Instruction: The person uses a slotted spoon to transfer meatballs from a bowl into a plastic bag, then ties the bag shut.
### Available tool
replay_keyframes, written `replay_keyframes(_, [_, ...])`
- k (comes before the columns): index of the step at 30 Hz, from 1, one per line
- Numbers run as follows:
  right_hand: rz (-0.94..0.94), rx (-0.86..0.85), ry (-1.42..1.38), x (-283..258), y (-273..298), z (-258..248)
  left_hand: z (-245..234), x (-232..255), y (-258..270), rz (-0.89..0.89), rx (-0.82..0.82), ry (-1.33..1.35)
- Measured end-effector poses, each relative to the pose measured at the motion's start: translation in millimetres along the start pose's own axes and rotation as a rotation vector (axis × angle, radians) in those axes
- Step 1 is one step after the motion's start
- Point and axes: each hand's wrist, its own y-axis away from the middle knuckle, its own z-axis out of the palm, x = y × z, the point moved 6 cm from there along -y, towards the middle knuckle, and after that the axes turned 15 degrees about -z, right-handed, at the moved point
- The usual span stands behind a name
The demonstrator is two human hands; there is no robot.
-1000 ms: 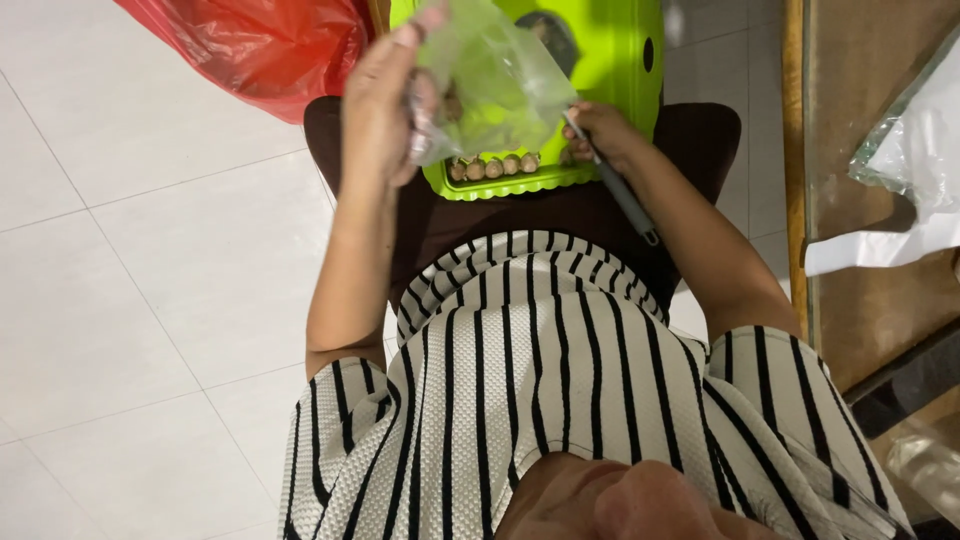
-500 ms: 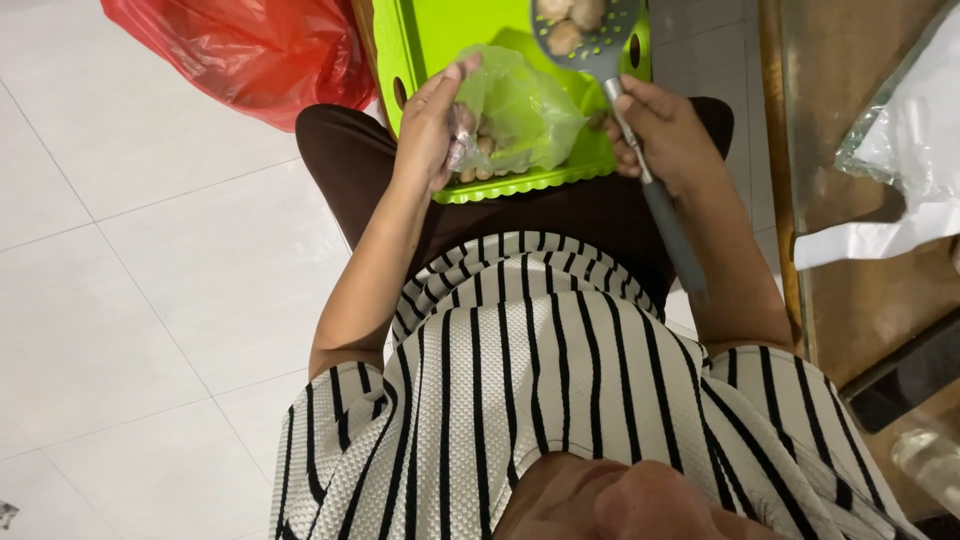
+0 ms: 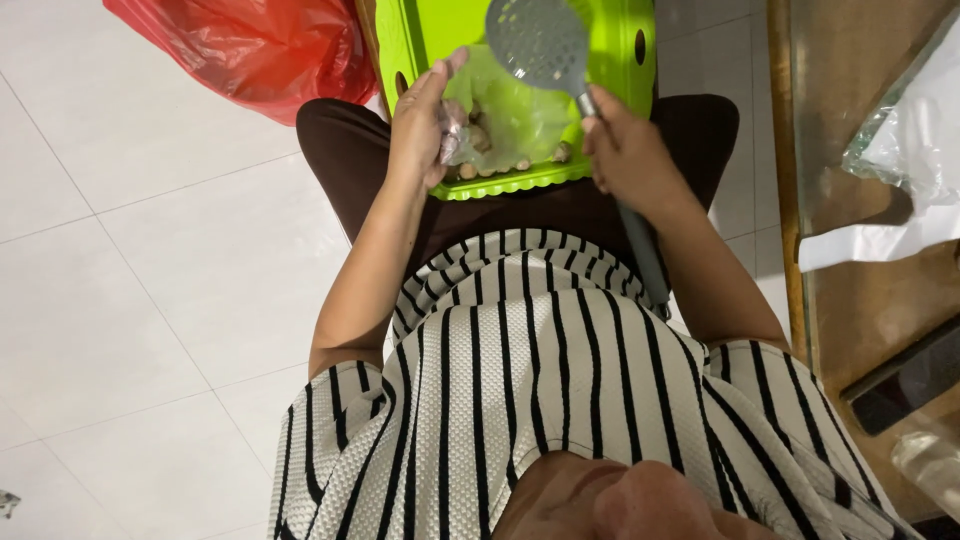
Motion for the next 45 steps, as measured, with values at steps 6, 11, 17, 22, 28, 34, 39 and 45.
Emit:
replay_keyframes(6, [-0.163, 0.208, -0.138, 58, -36, -26, 17, 17, 22, 0.014, -0.098, -0.031])
replay_keyframes(11, [-0.033, 0.183, -0.04, 137, -84, -5, 29, 65, 62, 0.147, -0.195, 0.068])
replay_keyframes(17, [0.023, 0.02, 0.109, 146, -93, 43, 13, 111, 89, 0.374, -0.012, 0.173])
replay_keyframes(22, [-0.142, -0.008, 0.139, 156, -129, 80, -16, 126, 87, 0.494, 0.025, 0.259])
replay_keyframes(28, [-0.243, -0.151, 0.2, 128, -138, 109, -36, 125, 93, 0.46, 0.125, 0.349])
replay_keyframes(34, [-0.232, -0.312, 0.252, 118, -108, 121, -52, 123, 96, 0.503, 0.126, 0.421])
replay_keyframes(39, [0.081, -0.321, -0.134, 180, -119, 134, -40, 126, 107, 0.471, 0.163, 0.439])
replay_keyframes(45, [0.099, -0.314, -0.687, 214, -135, 137, -30, 120, 110, 0.448, 0.11, 0.317])
